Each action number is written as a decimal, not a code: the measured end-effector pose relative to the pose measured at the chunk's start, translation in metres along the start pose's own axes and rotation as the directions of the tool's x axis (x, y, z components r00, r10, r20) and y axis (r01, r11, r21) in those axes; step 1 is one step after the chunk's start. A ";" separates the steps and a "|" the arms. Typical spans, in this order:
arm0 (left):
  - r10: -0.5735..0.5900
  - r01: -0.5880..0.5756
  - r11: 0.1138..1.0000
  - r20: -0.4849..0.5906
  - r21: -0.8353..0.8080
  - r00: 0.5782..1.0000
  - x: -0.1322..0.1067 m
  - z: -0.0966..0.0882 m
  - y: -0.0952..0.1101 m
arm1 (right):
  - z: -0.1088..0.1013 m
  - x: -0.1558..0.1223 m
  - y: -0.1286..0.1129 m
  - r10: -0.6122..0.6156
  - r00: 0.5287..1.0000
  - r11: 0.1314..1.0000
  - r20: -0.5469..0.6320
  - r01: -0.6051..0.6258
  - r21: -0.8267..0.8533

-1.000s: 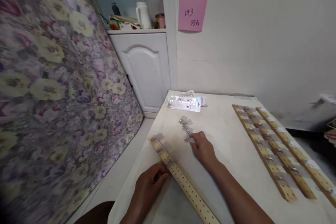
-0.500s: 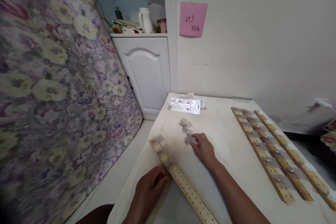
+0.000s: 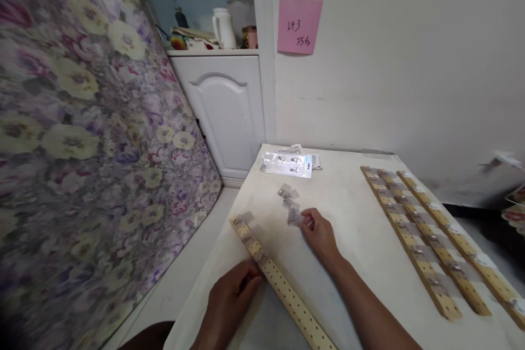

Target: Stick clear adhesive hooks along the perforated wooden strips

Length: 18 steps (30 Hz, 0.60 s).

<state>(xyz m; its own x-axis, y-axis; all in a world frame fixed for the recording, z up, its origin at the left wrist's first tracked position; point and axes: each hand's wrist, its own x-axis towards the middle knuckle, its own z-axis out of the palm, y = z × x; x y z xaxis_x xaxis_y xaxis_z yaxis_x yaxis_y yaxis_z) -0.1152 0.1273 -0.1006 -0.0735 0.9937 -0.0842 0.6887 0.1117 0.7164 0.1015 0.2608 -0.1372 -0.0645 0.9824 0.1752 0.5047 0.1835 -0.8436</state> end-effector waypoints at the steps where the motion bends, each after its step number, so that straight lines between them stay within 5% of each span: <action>1: 0.006 -0.006 1.000 -0.005 -0.002 1.000 0.000 0.001 -0.001 | -0.001 0.001 0.001 0.012 1.000 0.999 0.018 -0.012 0.039; 10: 0.076 -0.077 0.995 -0.016 -0.066 0.997 -0.006 0.003 0.002 | -0.016 -0.007 -0.002 0.080 0.960 0.899 0.269 -0.186 0.396; 14: 0.101 -0.101 0.994 -0.001 -0.051 0.995 -0.016 0.005 0.006 | -0.013 -0.041 -0.014 0.059 0.881 0.802 0.469 -0.322 0.503; 18: 0.141 -0.141 0.990 0.017 0.015 0.990 -0.022 0.012 0.007 | -0.006 -0.065 -0.021 0.041 0.774 0.813 0.632 -0.394 0.429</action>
<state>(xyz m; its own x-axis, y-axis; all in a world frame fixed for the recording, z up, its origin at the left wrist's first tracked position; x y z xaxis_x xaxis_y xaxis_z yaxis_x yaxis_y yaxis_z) -0.1002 0.1057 -0.1019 0.0364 0.9993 0.0059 0.7027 -0.0298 0.7108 0.0998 0.1930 -0.1279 -0.5734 0.7890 -0.2205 0.0669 -0.2231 -0.9725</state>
